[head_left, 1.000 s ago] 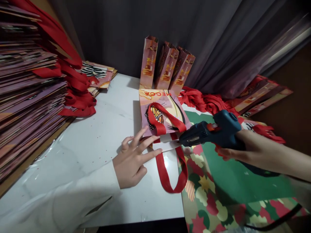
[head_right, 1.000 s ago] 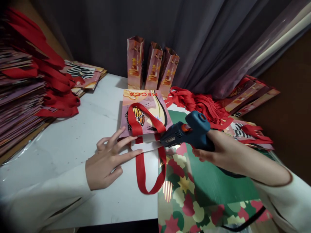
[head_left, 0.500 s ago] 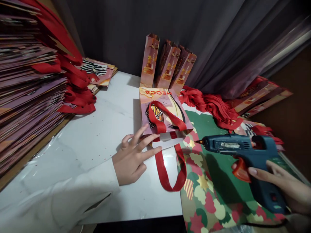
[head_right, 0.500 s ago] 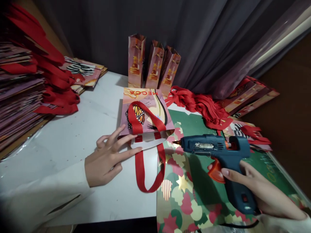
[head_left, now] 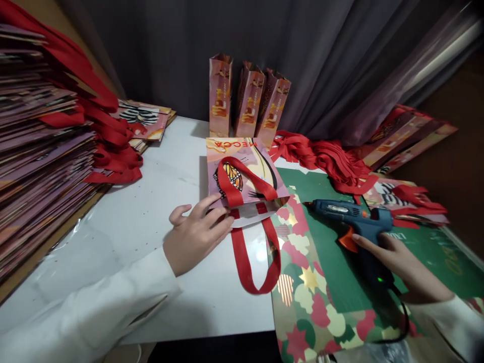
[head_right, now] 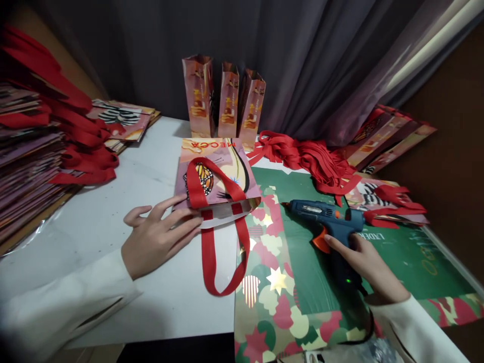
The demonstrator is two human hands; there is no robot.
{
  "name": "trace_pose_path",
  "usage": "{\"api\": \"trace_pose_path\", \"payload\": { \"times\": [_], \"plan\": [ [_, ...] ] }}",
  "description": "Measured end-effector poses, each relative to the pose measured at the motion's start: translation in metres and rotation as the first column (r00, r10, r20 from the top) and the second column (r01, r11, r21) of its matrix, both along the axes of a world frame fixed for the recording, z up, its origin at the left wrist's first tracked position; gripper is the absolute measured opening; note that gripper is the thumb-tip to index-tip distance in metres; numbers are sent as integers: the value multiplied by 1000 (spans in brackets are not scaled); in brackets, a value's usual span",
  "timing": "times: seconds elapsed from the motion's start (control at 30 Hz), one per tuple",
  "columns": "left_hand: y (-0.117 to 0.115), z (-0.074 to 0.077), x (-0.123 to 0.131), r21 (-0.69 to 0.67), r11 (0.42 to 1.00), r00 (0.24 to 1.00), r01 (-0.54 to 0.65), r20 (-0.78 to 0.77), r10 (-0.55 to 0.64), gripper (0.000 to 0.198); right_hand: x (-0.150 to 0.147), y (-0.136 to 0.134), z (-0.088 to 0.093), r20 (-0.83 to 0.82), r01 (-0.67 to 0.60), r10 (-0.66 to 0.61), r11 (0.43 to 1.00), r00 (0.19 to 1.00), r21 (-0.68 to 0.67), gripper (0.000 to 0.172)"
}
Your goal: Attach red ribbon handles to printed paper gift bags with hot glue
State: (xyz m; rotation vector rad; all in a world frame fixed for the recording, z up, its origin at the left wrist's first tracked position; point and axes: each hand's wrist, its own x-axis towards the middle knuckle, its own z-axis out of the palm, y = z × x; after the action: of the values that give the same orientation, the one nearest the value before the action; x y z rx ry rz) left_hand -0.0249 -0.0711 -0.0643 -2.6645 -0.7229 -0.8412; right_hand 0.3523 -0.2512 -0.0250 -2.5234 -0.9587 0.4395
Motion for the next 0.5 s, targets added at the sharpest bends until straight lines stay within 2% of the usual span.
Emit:
{"api": "trace_pose_path", "payload": {
  "times": [0.07, 0.13, 0.2, 0.27, 0.33, 0.4, 0.43, 0.5],
  "plan": [
    [0, -3, 2, 86, 996, 999, -39, 11, 38, 17, 7, 0, -1, 115, -105, 124, 982, 986, -154, 49],
    [-2, -6, 6, 173, 982, 997, -73, 12, 72, 20, 10, 0, -1, 166, -162, 220, 938, 961, -306, 48],
    [-5, -8, 10, 241, 963, 993, -116, -5, 121, 23, 5, 3, 4, 204, -173, 285, 882, 937, -438, 45],
    [-8, -8, 15, 288, 941, 982, -176, -21, 190, 24, -9, 8, 14, 325, -136, 346, 840, 880, -526, 39],
    [-10, -8, 20, 321, 917, 966, -236, -28, 258, 23, -31, 17, 26, 466, -142, 415, 846, 782, -515, 29],
    [-9, -9, 23, 327, 908, 955, -261, -53, 293, 24, -59, 29, 36, 456, -329, 504, 850, 734, -411, 22],
    [-8, -11, 24, 316, 912, 952, -263, -67, 298, 27, -74, 36, 39, 398, -465, 573, 817, 716, -340, 22],
    [-5, -13, 25, 264, 930, 954, -254, -89, 286, 33, -104, 52, 40, 247, -664, 705, 709, 665, -236, 25]
  ]
}}
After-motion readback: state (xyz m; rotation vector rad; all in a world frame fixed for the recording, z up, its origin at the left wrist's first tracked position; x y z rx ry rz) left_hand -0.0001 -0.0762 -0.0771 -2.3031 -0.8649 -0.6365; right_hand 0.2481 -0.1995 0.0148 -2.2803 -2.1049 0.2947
